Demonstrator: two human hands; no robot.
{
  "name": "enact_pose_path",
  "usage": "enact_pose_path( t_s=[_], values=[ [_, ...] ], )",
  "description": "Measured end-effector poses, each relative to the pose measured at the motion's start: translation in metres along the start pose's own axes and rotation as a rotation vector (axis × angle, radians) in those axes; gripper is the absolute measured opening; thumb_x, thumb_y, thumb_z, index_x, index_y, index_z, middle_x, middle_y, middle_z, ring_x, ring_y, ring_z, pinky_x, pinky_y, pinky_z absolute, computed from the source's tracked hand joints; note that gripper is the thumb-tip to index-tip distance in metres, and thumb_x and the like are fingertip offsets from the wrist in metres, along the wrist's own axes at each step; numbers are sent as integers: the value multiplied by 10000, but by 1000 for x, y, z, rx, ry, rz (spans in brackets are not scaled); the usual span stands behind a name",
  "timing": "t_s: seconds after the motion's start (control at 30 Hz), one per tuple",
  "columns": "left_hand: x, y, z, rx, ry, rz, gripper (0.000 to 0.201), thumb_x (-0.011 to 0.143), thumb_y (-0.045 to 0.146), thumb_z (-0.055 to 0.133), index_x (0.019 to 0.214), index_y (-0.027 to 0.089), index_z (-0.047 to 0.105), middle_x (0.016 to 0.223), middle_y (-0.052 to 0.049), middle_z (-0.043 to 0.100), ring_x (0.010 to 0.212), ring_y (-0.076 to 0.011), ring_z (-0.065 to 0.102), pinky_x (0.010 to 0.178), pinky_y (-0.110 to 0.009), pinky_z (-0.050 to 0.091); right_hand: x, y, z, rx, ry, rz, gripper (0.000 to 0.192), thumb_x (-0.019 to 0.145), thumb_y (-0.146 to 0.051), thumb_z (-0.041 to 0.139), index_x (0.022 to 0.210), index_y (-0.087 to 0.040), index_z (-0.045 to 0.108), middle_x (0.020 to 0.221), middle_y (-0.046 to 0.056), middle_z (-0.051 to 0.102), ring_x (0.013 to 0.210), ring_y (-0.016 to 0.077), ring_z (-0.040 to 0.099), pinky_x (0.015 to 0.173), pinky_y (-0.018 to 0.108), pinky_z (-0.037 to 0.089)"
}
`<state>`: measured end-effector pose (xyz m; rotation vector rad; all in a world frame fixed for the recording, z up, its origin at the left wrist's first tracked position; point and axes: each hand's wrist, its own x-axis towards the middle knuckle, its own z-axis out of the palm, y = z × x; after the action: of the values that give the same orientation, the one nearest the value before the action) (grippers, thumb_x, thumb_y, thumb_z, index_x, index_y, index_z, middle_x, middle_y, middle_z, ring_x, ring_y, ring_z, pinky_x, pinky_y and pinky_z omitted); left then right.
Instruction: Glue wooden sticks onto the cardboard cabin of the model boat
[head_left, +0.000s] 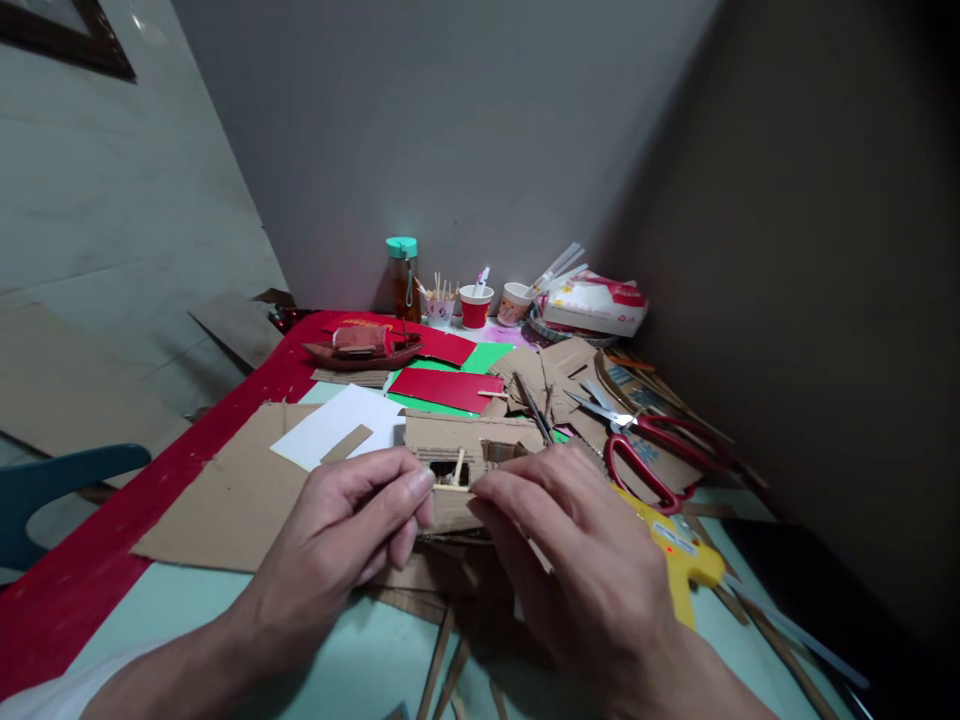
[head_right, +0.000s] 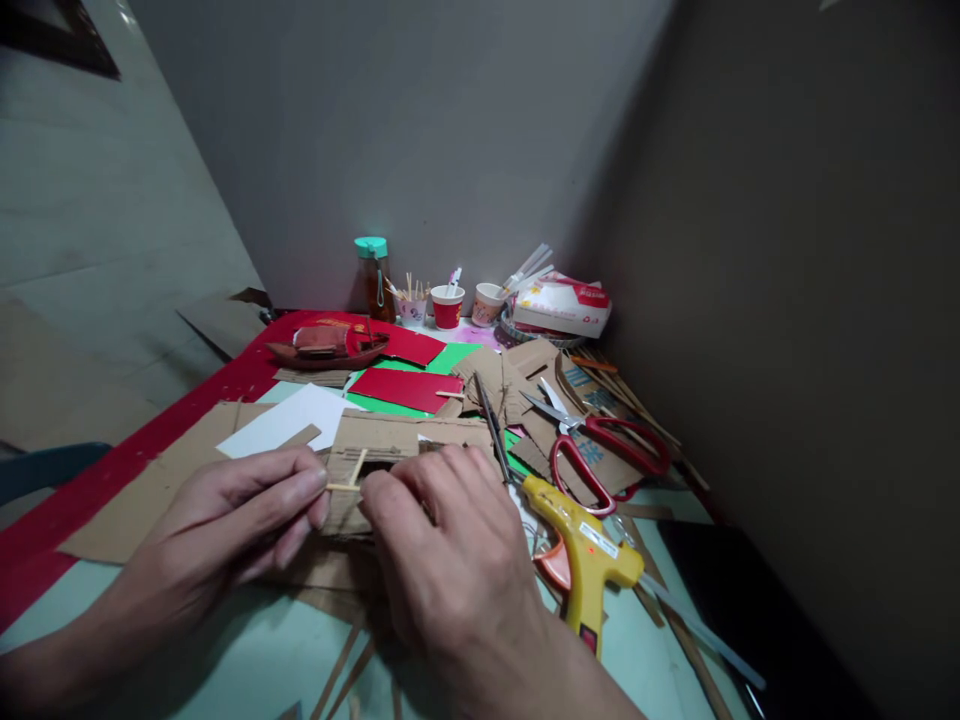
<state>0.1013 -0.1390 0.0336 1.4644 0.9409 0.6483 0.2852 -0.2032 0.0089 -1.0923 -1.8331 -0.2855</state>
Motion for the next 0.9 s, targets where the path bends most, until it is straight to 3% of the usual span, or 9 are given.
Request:
enact_pose_path(
  t_s=[0.13,0.3,0.37,0.43,0.5,0.67,0.77,0.9],
  values=[
    [-3,4,6,-2,49,-37,397,883,511,649,673,175,630,507,55,480,471,-69,325,453,-195,177,-3,1,3,-10,4,-23,147,895,39,626,947,-68,712,841,108,674,739,187,549,671,351,434],
    [-4,3,-3,-36,-12,-25,463,905,615,594,729,190,649,559,32,542,463,-76,351,468,-230,218,-1,2,2,-9,8,-10,151,881,60,633,951,-62,690,851,113,682,755,194,565,683,364,439],
    [0,2,-14,13,73,49,459,929,646,550,790,217,635,627,34,539,515,-99,386,482,-237,244,-1,5,1,-5,-3,16,155,897,55,623,948,-76,688,858,101,679,766,189,567,696,360,439],
    [7,0,-25,217,212,163,354,934,585,594,856,239,609,697,38,541,584,-119,433,514,-238,298,-1,7,2,-6,-21,47,167,916,48,609,939,-94,694,857,84,669,769,182,557,703,353,435],
    [15,-2,-33,426,267,214,279,907,523,653,987,263,591,790,36,588,595,-127,466,548,-250,368,-3,9,4,-8,-44,75,167,933,31,605,933,-107,700,849,73,657,772,181,545,708,352,432],
    [27,-13,-33,434,138,142,387,909,445,660,1235,284,526,872,18,636,546,-140,562,558,-289,461,-10,11,14,37,-109,149,125,955,-25,615,933,-129,682,859,67,654,795,201,535,701,366,424],
    [30,-13,-30,364,76,119,399,920,432,648,1264,278,517,851,22,624,530,-136,562,542,-287,458,-11,11,16,55,-123,177,123,969,-45,601,915,-135,666,849,62,645,795,203,535,714,376,429],
    [33,-9,-24,345,60,156,362,918,373,653,1240,259,533,849,22,577,694,-159,566,616,-278,451,-11,11,16,86,-138,195,126,967,-54,598,901,-140,664,836,61,630,796,208,532,711,372,443]
  ],
)
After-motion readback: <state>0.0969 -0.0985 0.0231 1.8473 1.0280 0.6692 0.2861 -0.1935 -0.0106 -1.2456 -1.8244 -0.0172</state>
